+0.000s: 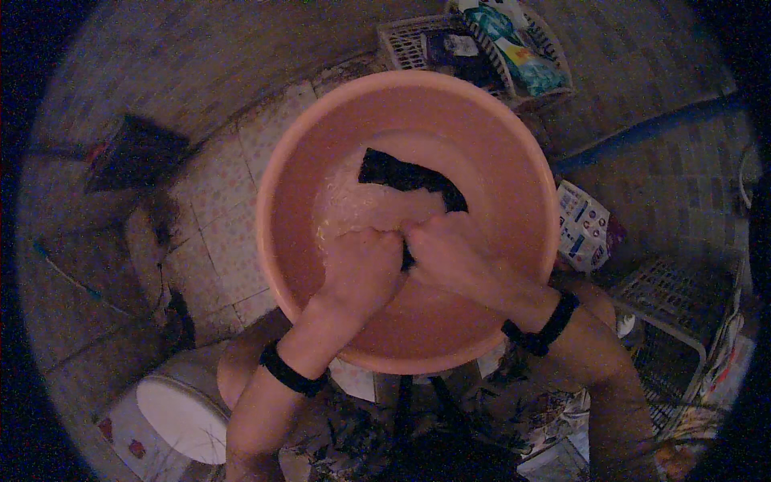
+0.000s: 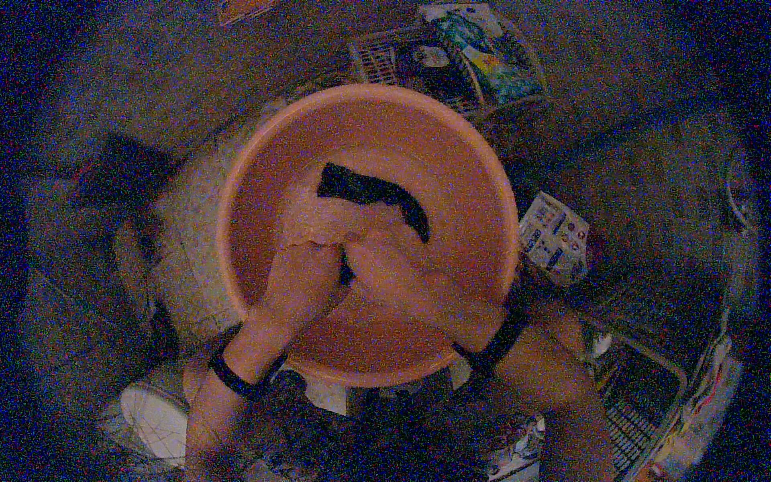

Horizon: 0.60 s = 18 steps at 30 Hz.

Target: Hand washing a small piece of dark clothing in a basin of water.

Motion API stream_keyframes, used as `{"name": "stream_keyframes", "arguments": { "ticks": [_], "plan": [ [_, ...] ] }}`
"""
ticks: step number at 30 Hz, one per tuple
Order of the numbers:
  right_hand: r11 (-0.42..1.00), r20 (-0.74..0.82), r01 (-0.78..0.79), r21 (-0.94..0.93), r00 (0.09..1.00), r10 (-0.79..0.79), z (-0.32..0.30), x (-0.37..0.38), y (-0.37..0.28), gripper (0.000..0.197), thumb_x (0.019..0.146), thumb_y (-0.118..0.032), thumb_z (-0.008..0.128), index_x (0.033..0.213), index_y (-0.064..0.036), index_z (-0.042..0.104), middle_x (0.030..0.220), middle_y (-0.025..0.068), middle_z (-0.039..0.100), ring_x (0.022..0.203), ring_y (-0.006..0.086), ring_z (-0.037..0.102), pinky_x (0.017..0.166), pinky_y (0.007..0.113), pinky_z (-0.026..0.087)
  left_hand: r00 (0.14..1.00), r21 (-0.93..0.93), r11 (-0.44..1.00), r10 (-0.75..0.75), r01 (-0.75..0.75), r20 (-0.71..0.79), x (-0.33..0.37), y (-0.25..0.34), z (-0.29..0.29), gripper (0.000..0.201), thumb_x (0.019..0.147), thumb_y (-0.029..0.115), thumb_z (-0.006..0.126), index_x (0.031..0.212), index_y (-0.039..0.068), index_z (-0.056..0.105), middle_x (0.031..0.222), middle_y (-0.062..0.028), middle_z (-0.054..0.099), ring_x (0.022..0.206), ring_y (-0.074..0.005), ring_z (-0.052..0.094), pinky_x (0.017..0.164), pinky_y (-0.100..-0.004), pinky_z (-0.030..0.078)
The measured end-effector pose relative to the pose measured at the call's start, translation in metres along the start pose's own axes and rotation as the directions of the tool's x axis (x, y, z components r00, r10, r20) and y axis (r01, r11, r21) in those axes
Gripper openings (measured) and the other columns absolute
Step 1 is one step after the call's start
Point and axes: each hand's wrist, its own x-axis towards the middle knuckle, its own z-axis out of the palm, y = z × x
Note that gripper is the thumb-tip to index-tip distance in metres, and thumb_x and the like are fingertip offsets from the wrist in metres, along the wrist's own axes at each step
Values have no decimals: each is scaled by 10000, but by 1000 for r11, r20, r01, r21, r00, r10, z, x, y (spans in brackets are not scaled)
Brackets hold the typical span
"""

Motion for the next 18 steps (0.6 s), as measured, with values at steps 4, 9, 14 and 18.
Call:
{"name": "stream_keyframes", "arguments": {
  "ticks": [4, 9, 14, 18],
  "plan": [
    [999, 29, 53, 14, 998, -53, -2, -5, -1, 232, 719, -184, 650, 890, -29, 671, 755, 205, 677, 725, 372, 683, 661, 478, 549, 992, 22, 999, 40, -38, -119, -8, 2, 3, 142, 764, 141, 618, 814, 49, 714, 771, -181, 698, 773, -317, 708, 668, -426, 572],
    [998, 27, 42, 35, 999, -43, -3, -12, -4, 209, 716, -177, 643, 844, -19, 689, 768, 213, 678, 735, 378, 682, 662, 479, 548, 989, 47, 996, 87, -82, -116, -10, 3, 11, 152, 776, 165, 622, 806, 46, 712, 796, -185, 701, 762, -322, 707, 668, -424, 572],
    [998, 38, 37, 57, 999, -40, 13, -8, -1, 230, 728, -185, 630, 875, -22, 697, 772, 210, 679, 750, 383, 681, 676, 483, 546, 996, -37, 996, 78, -76, 48, -9, 3, 18, 157, 795, 141, 588, 815, 42, 709, 808, -176, 704, 751, -318, 706, 658, -412, 573],
    [994, 122, 108, 4, 987, -108, 15, -6, 2, 253, 744, -203, 631, 911, -23, 692, 789, 200, 684, 762, 375, 684, 676, 482, 548, 998, 31, 998, 57, -56, -14, -12, 5, 24, 157, 795, 120, 582, 853, 32, 699, 828, -166, 699, 761, -297, 709, 648, -387, 576]
  ]
}}
